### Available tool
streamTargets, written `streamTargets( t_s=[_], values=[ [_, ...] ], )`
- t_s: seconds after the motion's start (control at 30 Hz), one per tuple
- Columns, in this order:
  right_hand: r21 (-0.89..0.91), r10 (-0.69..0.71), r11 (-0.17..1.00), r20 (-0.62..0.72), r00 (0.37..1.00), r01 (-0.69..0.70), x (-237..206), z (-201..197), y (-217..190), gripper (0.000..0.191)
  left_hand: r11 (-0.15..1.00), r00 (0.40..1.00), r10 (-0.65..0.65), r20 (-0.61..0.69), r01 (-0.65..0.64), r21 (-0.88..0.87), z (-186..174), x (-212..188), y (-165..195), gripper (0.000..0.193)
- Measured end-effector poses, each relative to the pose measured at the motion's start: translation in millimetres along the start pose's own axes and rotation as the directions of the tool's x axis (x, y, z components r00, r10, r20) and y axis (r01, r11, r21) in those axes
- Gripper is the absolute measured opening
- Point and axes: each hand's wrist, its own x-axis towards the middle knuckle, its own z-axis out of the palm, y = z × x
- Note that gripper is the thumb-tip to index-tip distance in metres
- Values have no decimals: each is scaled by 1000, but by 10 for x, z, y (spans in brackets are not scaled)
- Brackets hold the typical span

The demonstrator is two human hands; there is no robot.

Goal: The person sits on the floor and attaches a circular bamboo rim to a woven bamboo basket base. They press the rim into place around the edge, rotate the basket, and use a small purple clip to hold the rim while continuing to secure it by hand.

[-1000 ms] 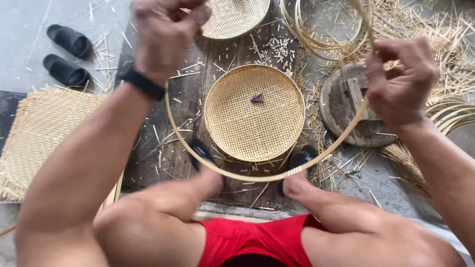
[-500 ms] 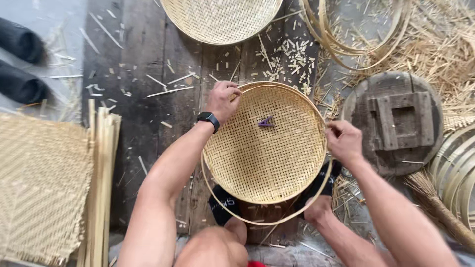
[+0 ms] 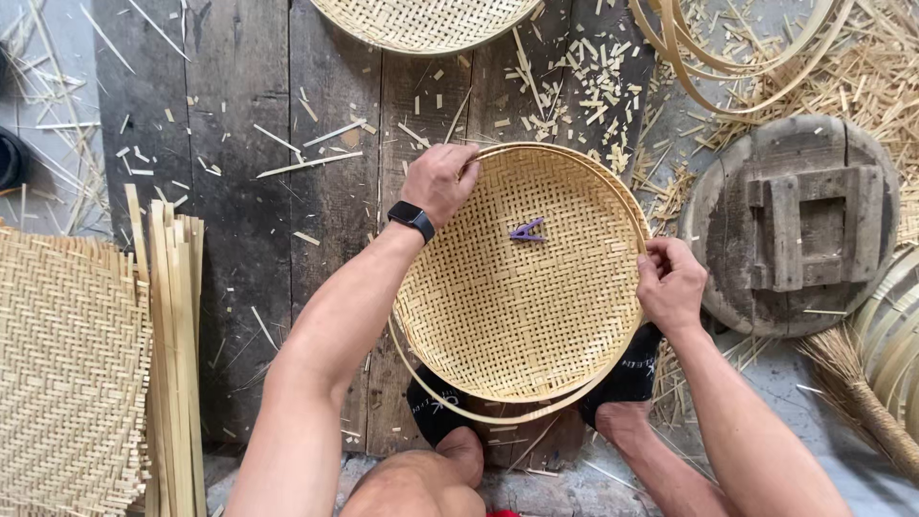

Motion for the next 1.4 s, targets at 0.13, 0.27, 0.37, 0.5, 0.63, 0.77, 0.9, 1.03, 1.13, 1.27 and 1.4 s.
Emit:
streamTargets(
  t_s=[0.13,0.27,0.37,0.5,0.63,0.77,0.9,1.03,1.13,1.27,1.4],
  values=[
    [-34,-22,999,-3,1000,22,4,-6,-46,14,999,1000,3,1,-3,38,46,-4,-1,15],
    [-129,86,988,12,996,-84,2,-22,-266,24,1000,999,-17,-42,17,5,36,12,40,11],
    [-432,-415,829,-48,909,355,-15,87,-533,37,1000,998,-13,-61,14,5,6,31,68,10],
    [-177,-476,818,326,817,548,139,596,-859,59,1000,1000,-7,-30,7,-7,-10,18,80,18],
    [-238,-385,807,483,786,541,329,803,-985,47,998,999,48,-24,-46,51,30,-27,41,12],
    [-133,-359,870,489,795,475,511,671,-1119,28,997,997,68,-48,-66,40,93,-40,-30,14],
    [-134,-530,774,398,749,619,907,594,-1360,26,997,999,35,22,-36,73,134,-18,-58,9],
    [-385,-414,563,635,653,731,1351,812,-1657,18,998,998,15,53,-19,62,135,6,-43,6],
    [-457,-390,304,741,546,836,1529,1017,-1881,13,998,998,54,-35,-55,-18,118,17,-47,16],
    [-488,-316,228,781,538,842,1485,1272,-2104,19,1000,1000,22,18,-22,-3,100,37,-54,7],
    [-586,-652,200,519,553,785,1094,1084,-2057,43,998,996,-54,69,53,21,32,90,31,7]
  ],
)
